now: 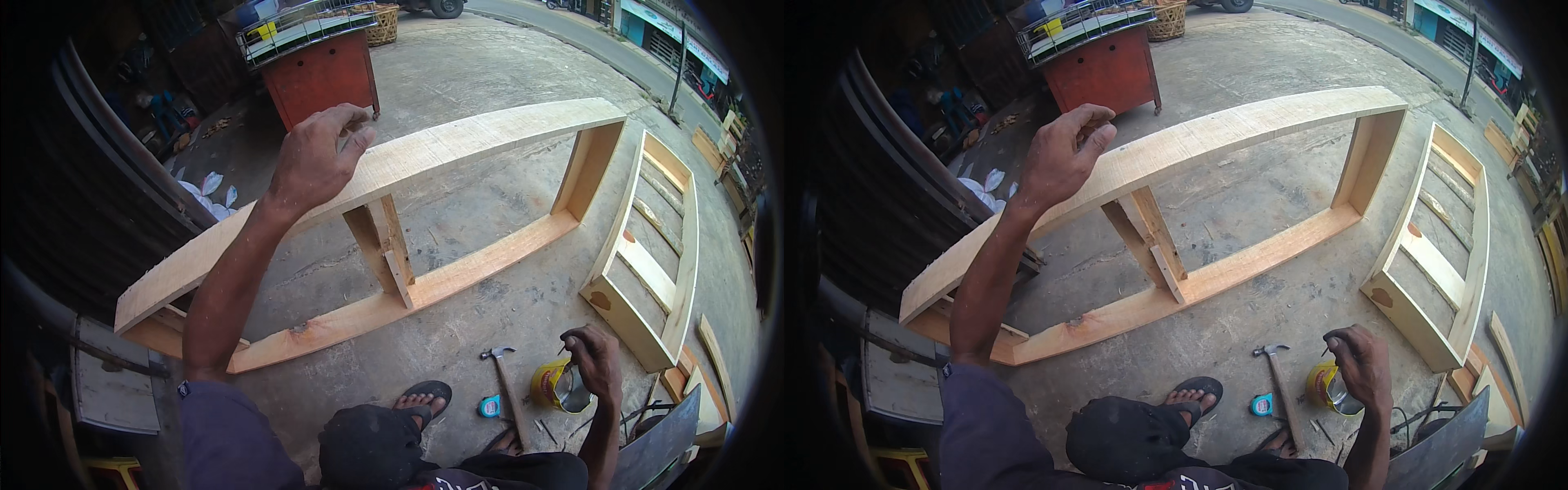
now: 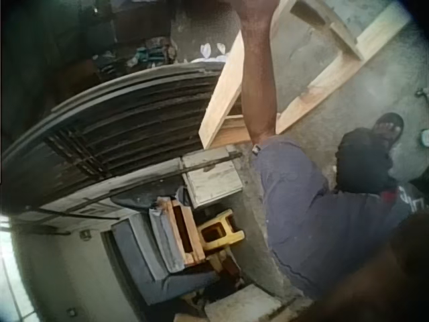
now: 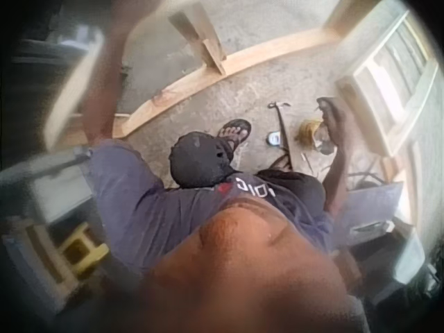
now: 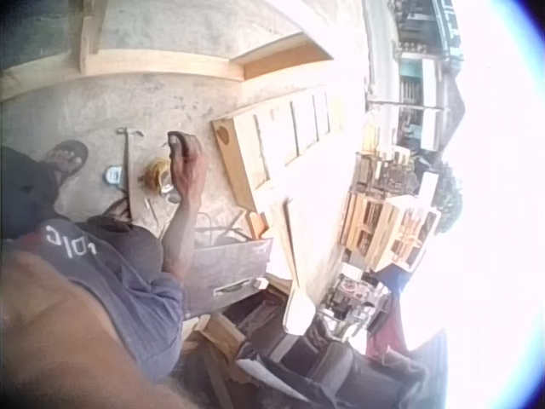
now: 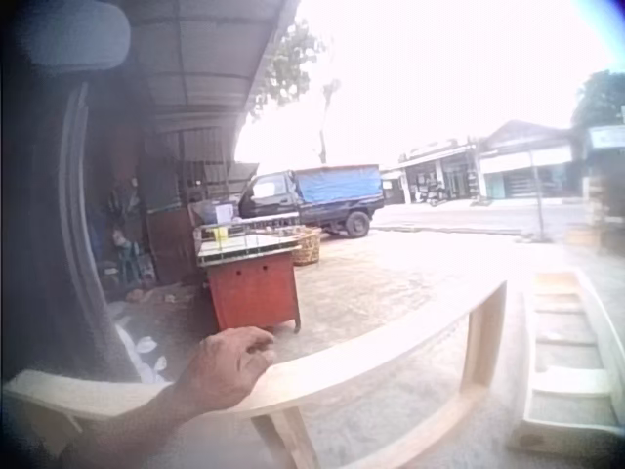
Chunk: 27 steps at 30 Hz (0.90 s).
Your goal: The person assembles a wooden frame by hammering nails into pre-drilled holes. They position wooden pieces, insert nails, and use a hammer to secure the joints, occasionally adjusting the frame's orientation.
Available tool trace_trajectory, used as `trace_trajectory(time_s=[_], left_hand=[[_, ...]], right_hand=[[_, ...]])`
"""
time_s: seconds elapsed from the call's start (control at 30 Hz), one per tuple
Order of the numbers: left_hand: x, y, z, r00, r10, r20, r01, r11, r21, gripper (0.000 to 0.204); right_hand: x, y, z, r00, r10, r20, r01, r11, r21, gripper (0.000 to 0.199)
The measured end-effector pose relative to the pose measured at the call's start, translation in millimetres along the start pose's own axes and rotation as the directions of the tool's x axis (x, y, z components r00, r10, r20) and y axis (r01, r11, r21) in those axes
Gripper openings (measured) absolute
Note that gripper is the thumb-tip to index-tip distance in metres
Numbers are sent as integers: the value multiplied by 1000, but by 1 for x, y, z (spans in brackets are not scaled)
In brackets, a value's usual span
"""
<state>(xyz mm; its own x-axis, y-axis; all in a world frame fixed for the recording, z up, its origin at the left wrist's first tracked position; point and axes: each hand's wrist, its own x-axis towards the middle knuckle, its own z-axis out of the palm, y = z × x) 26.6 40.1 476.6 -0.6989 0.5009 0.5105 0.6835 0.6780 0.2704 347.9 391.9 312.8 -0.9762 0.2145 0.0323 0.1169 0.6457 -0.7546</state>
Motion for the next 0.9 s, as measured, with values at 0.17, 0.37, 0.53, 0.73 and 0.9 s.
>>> trace_trajectory(time_s=[0.17,0.37,0.53,0.73,0.9], left_hand=[[-126,114,17,947,312,79,-205,774,-600,53],[-143,137,41,925,344,163,-105,641,-760,54],[-143,138,49,892,291,347,161,512,-844,42],[-78,51,16,983,-155,93,175,687,-706,21],[-25,-17,16,926,-376,32,272,606,-748,21]], right_hand=[[18,-94,26,971,-221,-91,239,867,437,15],[19,-124,50,925,-378,-35,316,716,622,16],[13,-96,73,940,-335,-65,270,614,742,23],[-14,44,145,987,85,140,-68,990,-120,47],[-82,167,219,829,521,204,-413,816,-404,68]])
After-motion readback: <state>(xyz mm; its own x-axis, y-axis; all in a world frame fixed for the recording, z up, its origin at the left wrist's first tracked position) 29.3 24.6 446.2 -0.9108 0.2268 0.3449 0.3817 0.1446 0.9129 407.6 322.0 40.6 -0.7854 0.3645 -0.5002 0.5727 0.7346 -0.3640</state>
